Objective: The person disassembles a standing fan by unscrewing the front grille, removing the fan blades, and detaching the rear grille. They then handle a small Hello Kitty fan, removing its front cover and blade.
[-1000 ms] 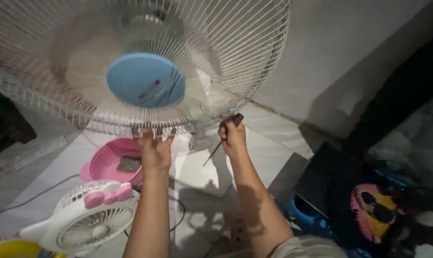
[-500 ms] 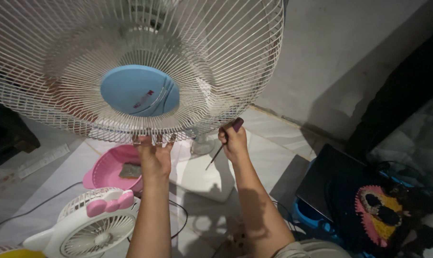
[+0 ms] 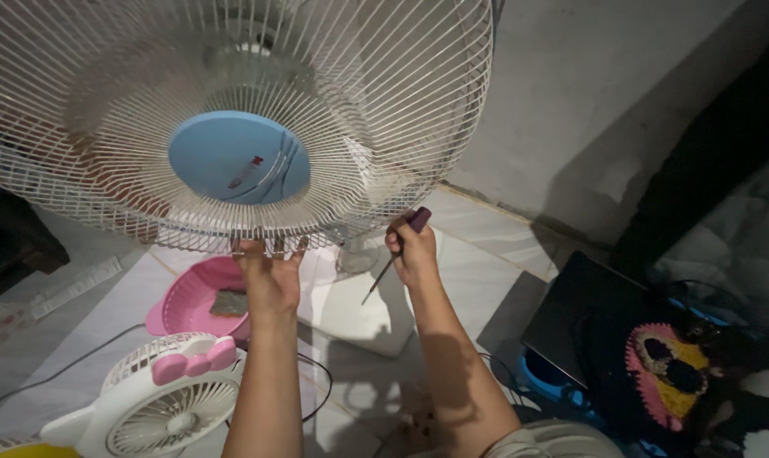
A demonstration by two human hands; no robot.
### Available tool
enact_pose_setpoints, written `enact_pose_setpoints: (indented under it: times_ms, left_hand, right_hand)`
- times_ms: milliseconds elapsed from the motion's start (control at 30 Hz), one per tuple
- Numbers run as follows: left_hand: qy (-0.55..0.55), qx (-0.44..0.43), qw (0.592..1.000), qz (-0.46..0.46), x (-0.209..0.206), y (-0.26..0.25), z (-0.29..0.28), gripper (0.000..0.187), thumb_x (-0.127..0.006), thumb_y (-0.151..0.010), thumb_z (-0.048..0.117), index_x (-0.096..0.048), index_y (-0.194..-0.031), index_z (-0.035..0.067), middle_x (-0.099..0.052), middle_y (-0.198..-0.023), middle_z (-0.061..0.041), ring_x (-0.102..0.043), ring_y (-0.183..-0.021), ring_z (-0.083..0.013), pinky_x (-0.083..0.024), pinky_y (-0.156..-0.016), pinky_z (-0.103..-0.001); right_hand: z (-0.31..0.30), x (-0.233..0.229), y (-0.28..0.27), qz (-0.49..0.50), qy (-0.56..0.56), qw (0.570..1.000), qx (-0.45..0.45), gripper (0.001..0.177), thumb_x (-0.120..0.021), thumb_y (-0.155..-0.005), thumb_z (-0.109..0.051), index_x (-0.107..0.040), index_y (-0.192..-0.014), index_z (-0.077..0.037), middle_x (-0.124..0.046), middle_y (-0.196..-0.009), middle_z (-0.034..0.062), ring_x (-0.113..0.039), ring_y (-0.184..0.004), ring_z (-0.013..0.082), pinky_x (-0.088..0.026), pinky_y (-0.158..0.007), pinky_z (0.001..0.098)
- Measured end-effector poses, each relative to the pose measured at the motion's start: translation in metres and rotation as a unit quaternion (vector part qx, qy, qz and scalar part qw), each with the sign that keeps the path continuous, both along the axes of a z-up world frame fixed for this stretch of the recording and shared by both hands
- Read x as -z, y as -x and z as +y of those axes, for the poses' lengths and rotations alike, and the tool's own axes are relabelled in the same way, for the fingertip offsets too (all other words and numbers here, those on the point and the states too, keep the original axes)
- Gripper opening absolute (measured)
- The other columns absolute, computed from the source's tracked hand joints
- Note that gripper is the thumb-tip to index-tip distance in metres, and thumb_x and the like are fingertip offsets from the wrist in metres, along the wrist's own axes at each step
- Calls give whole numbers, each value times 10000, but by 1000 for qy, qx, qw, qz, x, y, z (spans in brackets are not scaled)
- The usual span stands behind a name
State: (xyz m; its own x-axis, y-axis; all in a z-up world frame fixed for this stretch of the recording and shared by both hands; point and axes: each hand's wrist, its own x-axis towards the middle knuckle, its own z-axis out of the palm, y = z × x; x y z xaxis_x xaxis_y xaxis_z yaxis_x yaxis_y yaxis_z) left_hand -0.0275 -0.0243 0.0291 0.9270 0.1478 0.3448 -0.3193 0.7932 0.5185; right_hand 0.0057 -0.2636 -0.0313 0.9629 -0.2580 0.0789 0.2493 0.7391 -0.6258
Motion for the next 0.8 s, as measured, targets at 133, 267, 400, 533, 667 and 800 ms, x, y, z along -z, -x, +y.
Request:
enact_pose_setpoints:
  times_ms: [133,267,400,533,667,800]
  left_hand:
    - [-1,2,1000,-2,1,0,0,915,-838,-804,519,-352,-1517,216,-432,-1570,-47,-473,-1419,-302,-483,-1083,-607]
    - [2,7,1000,-7,4,0,1,905,-837,-801,523,-381,-1520,212,-431,-1586,-50,-472,-1432,-306,-478,-1096,-610]
    - [2,3,1000,1,3,0,1,889,-842,-800,523,-378,-1494,219,-429,-1578,-50,-467,-1429,-307,-474,-1091,-606]
    - [2,8,1000,-2,1,3,0,901,-838,-787,536,-387,-1500,217,-437,-1577,-44,-475,-1421,-301,-473,-1083,-589]
    - [1,7,1000,5,-1,3,0,917,-845,-783,539,-401,-1504,187,-447,-1572,-48,-479,-1416,-296,-471,-1083,-584]
    - [-3,2,1000,2,-3,5,-1,939,-854,-766,541,-394,-1500,180,-450,-1563,-49,-476,-1420,-297,-469,-1098,-590]
  right_hand:
    - [7,-2,2,2,-36,999,-15,138,-642,-900,28,-537,-924,-57,-555,-753,55,-510,-597,135,-371,-491,247]
    - [5,9,-2,-23,-29,999,-10,86,-632,-919,12,-560,-938,-30,-544,-736,87,-506,-592,146,-382,-500,255]
    - [6,12,-3,-34,-40,999,-12,150,-608,-870,51,-549,-960,-53,-571,-776,74,-527,-611,145,-392,-505,256]
    - [7,9,0,-15,-42,999,-14,145,-611,-944,75,-535,-1029,-14,-567,-821,72,-544,-645,149,-408,-531,258]
    - [9,5,1,1,-59,998,-11,228,-591,-898,66,-552,-1099,-35,-584,-810,72,-541,-614,147,-395,-500,246]
    - [9,10,1,-13,-66,997,-23,265,-555,-865,91,-545,-1104,-22,-598,-862,71,-534,-627,137,-390,-509,241]
